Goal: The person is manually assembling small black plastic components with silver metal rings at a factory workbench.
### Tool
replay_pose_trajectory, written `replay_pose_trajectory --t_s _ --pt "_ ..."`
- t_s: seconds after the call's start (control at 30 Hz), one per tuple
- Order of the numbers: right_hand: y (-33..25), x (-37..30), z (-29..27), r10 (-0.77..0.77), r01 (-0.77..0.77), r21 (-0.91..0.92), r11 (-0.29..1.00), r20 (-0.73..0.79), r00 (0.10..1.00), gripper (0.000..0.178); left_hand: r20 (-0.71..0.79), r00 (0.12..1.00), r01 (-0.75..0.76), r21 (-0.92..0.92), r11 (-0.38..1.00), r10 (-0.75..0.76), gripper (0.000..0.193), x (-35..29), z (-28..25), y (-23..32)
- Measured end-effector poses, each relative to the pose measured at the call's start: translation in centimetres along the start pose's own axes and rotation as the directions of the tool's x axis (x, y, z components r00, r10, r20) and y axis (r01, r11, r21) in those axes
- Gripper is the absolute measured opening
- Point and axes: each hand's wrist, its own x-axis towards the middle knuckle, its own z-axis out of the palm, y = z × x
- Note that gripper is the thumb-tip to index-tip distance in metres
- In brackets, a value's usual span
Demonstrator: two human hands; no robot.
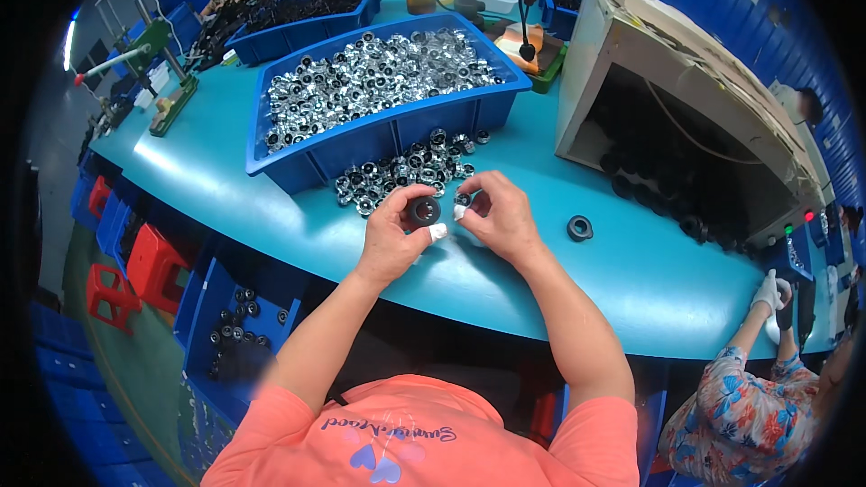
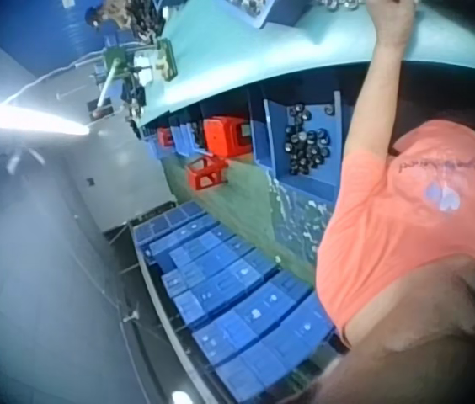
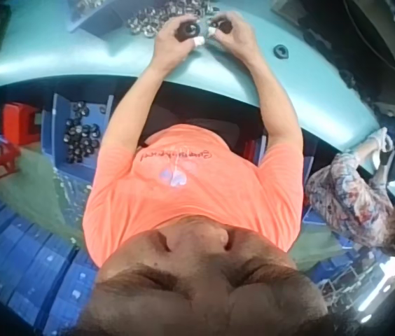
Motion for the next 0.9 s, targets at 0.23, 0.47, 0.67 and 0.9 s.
replay_pose_trajectory --t_s 0.23,0.47,0.67,0.9 --pt "0.6 0.0 0.1 0.029 -0.026 0.132 0.991 -0.020 0.999 0.032 0.024 0.999 -0.047 0.052 0.998 0.045 0.044 0.0 -0.5 0.4" --pt "1.7 0.0 0.9 0.091 -0.081 0.307 0.948 -0.019 0.996 0.031 0.420 0.899 0.432 -0.800 0.417 -0.125 0.051 0.7 -2.3 -1.7" --pt "1.6 0.0 0.9 0.128 -0.123 0.338 0.933 0.006 0.992 0.031 0.416 0.901 0.432 -0.835 0.341 -0.123 0.049 0.8 -2.5 -1.8" --pt "1.0 -0.2 0.8 0.144 -0.145 0.354 0.924 0.027 0.989 0.031 0.379 0.908 0.418 -0.839 0.349 -0.176 0.046 0.8 -2.5 -2.1"
